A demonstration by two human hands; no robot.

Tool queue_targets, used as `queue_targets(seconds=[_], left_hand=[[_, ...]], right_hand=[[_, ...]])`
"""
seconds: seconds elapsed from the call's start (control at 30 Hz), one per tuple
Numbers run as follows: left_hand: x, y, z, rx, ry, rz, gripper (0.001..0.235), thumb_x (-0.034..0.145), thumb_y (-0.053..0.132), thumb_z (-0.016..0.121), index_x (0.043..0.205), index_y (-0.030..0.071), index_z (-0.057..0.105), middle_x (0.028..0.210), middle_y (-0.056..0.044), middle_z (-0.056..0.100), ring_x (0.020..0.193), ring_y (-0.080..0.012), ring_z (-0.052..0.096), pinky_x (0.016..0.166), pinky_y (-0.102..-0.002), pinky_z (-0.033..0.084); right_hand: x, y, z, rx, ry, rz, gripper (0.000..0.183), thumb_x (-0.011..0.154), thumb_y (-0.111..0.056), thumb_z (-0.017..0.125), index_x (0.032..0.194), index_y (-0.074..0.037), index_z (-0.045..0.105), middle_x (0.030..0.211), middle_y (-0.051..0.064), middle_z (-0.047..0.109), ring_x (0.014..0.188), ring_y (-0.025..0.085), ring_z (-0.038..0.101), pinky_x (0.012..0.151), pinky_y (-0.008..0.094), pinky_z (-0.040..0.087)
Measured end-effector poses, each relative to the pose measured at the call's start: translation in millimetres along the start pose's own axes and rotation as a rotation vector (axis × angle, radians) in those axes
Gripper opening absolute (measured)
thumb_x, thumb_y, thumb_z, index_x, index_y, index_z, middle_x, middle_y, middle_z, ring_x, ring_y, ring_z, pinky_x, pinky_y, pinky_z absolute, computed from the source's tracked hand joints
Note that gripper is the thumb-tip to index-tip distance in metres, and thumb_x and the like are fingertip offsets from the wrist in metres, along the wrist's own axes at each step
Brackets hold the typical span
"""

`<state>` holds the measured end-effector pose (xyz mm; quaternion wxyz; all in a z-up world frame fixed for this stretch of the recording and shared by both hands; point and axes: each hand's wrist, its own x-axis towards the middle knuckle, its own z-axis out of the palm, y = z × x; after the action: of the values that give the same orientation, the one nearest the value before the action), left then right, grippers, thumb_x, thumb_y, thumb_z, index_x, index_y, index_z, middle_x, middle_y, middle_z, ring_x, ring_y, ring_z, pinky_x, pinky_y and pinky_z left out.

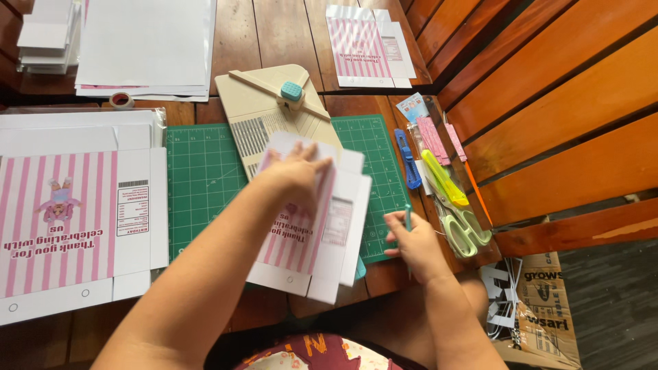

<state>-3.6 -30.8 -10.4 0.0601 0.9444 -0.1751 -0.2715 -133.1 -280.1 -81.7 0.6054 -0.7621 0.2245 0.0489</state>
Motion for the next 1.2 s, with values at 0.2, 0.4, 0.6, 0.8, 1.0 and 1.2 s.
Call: queue_targets(seconds=[0.2, 0.4, 0.6, 0.8, 1.0, 1.2], left_hand=[[8.9, 32.4, 17.8, -0.159, -0.004, 0.268, 0.098, 0.057, 0.05, 0.079, 0.149, 0.038, 0.047, 0.171, 0.002, 0.023, 0.16, -0.0277, 0.015, 0.122, -0.072, 0.002], [-12.7, 19.9, 1.3, -0.278, 0.339, 0.338, 0.079, 0.073, 0.038, 0.079, 0.147, 0.028, 0.053, 0.166, -0.01, 0.034, 0.152, -0.036, 0.033, 0.119, -0.076, 0.016], [-45.7, -4.2, -58.2, -0.222, 0.411, 0.253, 0.08, 0.069, 0.04, 0.087, 0.138, 0.026, 0.049, 0.126, -0.006, 0.065, 0.125, -0.0329, 0.061, 0.11, -0.064, 0.032], [-77.4, -89.4, -50.4, -0.641, 0.508, 0.13, 0.032, 0.074, 0.03, 0.08, 0.099, 0.01, 0.075, 0.088, -0.014, 0.072, 0.089, -0.0277, 0.068, 0.085, -0.046, 0.05], [-58.5, -173.2, 60.3, -0.767, 0.746, -0.423, 0.042, 0.081, 0.046, 0.085, 0.108, 0.017, 0.072, 0.095, -0.007, 0.073, 0.096, -0.0297, 0.072, 0.081, -0.046, 0.055], [-96.7, -110.0, 73.5, -0.27, 0.81, -0.618, 0.083, 0.072, 0.042, 0.09, 0.134, 0.008, 0.048, 0.124, -0.017, 0.058, 0.116, -0.0395, 0.059, 0.097, -0.054, 0.048]], right_hand=[[-9.5, -15.9, 17.9, 0.143, -0.063, 0.216, 0.063, 0.082, -0.018, 0.088, 0.131, 0.009, 0.061, 0.1, 0.022, 0.066, 0.093, 0.029, 0.065, 0.077, 0.055, 0.061], [-8.7, -21.9, 1.7, 0.285, -0.156, 0.072, 0.033, 0.087, -0.009, 0.081, 0.115, 0.002, 0.068, 0.096, 0.023, 0.074, 0.088, 0.038, 0.075, 0.075, 0.062, 0.061], [-21.7, -87.7, 1.9, 0.134, -0.369, -0.206, 0.014, 0.083, -0.003, 0.082, 0.097, -0.001, 0.078, 0.084, 0.014, 0.079, 0.082, 0.022, 0.074, 0.081, 0.045, 0.061], [48.5, -16.3, -33.3, 0.158, -0.434, -0.154, 0.025, 0.09, -0.013, 0.077, 0.113, -0.004, 0.074, 0.079, 0.009, 0.074, 0.075, 0.016, 0.072, 0.07, 0.038, 0.062], [8.9, -55.3, 7.4, 0.137, -0.39, -0.007, 0.051, 0.084, -0.011, 0.079, 0.134, -0.004, 0.067, 0.086, 0.015, 0.077, 0.085, 0.019, 0.074, 0.074, 0.036, 0.063], [35.7, -16.0, 36.3, -0.027, -0.205, -0.105, 0.055, 0.071, -0.01, 0.093, 0.123, -0.013, 0.075, 0.076, 0.01, 0.069, 0.061, 0.017, 0.069, 0.057, 0.03, 0.06]])
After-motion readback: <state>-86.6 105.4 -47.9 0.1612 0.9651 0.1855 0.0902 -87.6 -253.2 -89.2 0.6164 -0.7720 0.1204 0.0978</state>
